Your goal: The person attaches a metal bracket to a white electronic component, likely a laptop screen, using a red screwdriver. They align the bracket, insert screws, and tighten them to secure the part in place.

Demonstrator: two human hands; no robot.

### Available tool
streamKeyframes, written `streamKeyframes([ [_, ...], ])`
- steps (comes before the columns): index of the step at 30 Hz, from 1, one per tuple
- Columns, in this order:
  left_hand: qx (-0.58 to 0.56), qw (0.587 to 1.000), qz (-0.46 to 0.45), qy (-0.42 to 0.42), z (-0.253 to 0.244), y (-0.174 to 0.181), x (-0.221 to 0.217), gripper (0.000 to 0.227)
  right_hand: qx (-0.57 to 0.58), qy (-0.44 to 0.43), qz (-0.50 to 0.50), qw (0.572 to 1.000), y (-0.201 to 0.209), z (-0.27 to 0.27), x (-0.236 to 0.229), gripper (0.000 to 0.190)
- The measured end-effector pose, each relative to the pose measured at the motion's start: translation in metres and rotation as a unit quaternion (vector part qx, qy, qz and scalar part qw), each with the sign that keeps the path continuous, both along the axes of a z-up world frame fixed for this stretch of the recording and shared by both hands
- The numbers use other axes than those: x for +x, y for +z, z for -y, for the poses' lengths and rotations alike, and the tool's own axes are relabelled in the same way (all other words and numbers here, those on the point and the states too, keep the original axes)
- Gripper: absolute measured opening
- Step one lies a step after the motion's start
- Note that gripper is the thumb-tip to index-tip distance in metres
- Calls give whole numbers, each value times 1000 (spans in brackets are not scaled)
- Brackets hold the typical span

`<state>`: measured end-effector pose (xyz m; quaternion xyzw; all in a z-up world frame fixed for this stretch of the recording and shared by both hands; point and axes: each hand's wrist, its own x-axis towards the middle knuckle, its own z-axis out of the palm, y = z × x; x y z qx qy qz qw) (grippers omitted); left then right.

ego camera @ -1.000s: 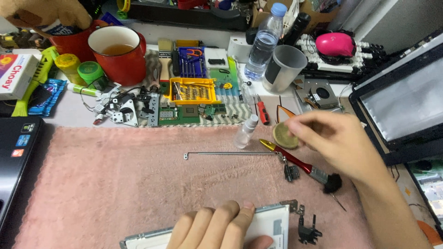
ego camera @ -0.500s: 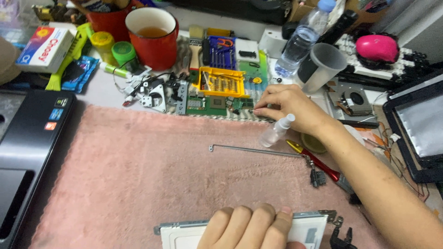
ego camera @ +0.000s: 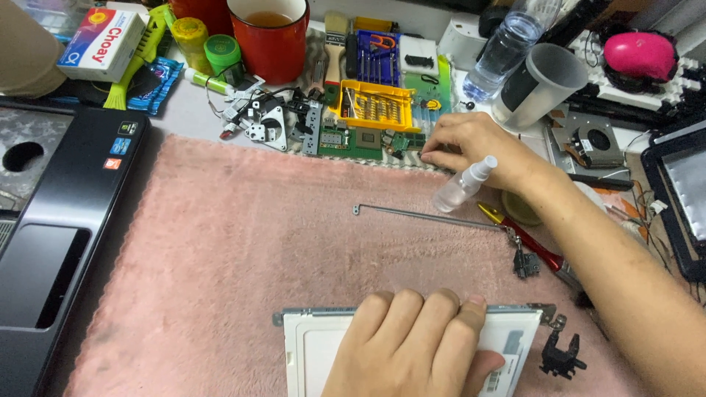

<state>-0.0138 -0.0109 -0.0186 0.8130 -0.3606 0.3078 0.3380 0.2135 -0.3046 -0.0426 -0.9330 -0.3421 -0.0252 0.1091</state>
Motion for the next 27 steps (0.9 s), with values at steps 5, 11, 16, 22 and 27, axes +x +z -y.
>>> streamKeyframes([
  [5, 12, 1000, -16, -16, -3, 3, 0, 57, 2, 3, -21, 1000, 10, -3, -2, 16],
  [11, -3, 999, -12, -30, -4, 2, 0, 57, 17, 9, 2, 1000, 0, -3, 3, 13],
  [16, -18, 999, -9, -36, -6, 1, 2, 53, 18, -22, -1, 1000, -2, -8, 4, 14],
  [22, -10, 999, -3, -35, -5, -1, 1, 52, -16, -40, -33, 999, -4, -2, 14, 13],
  [27, -4, 999, 0, -36, -7, 0, 2, 52, -22, -47, -64, 997, 1, -2, 15, 13],
])
